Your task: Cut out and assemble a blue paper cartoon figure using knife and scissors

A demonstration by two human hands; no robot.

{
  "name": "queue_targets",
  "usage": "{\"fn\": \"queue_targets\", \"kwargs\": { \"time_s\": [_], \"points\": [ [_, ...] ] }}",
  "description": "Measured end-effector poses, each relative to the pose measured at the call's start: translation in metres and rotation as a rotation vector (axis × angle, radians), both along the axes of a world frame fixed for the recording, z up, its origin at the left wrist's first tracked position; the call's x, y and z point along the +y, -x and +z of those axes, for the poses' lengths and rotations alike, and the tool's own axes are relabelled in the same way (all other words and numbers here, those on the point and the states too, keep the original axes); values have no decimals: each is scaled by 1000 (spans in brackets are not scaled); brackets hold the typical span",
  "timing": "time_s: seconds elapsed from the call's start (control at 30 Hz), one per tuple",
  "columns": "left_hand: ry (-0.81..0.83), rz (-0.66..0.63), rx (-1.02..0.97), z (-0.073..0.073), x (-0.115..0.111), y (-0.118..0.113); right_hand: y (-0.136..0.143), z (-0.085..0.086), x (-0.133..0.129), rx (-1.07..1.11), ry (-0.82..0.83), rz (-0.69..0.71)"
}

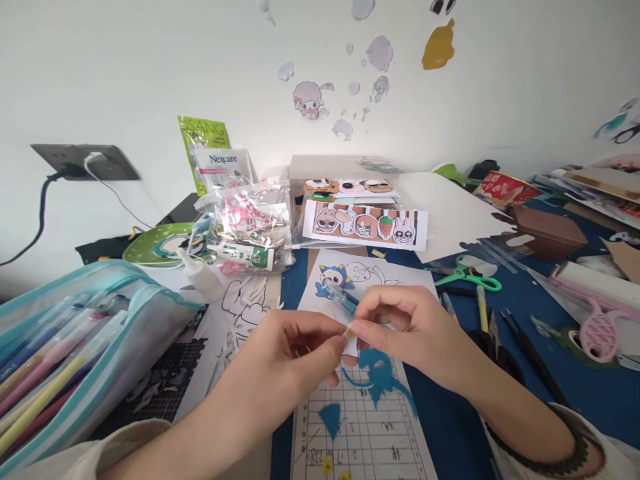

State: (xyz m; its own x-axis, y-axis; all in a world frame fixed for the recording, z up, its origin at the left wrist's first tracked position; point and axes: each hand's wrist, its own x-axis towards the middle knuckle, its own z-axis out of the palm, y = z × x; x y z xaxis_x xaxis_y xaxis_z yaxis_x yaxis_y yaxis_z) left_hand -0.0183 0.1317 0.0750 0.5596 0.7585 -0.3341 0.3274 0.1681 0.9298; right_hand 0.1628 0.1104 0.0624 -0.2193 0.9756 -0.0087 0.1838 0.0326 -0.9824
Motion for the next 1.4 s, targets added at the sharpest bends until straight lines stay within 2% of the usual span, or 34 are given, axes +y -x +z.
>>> {"fn": "queue_targets", "kwargs": {
  "time_s": [0.43, 0.7, 0.87, 1.07, 1.2, 1.4],
  "points": [
    [-14, -3, 21, -5, 0, 0, 1, -2, 1, -48, -8, -11],
    [-2, -14, 39, 0, 1, -2, -2, -4, 1, -73, -1, 1],
    [-17, -7, 58, -4, 1, -2, -1, -2, 0, -64, 20, 3],
    [73, 38, -29, -4, 1, -1, -3, -2, 2, 114, 155, 79],
    [177, 55, -114, -4, 4, 0, -6, -4, 4, 226, 153, 113],
    [222, 35, -162, -8, 6, 2, -8, -6, 5, 292, 201, 101]
  ]
}}
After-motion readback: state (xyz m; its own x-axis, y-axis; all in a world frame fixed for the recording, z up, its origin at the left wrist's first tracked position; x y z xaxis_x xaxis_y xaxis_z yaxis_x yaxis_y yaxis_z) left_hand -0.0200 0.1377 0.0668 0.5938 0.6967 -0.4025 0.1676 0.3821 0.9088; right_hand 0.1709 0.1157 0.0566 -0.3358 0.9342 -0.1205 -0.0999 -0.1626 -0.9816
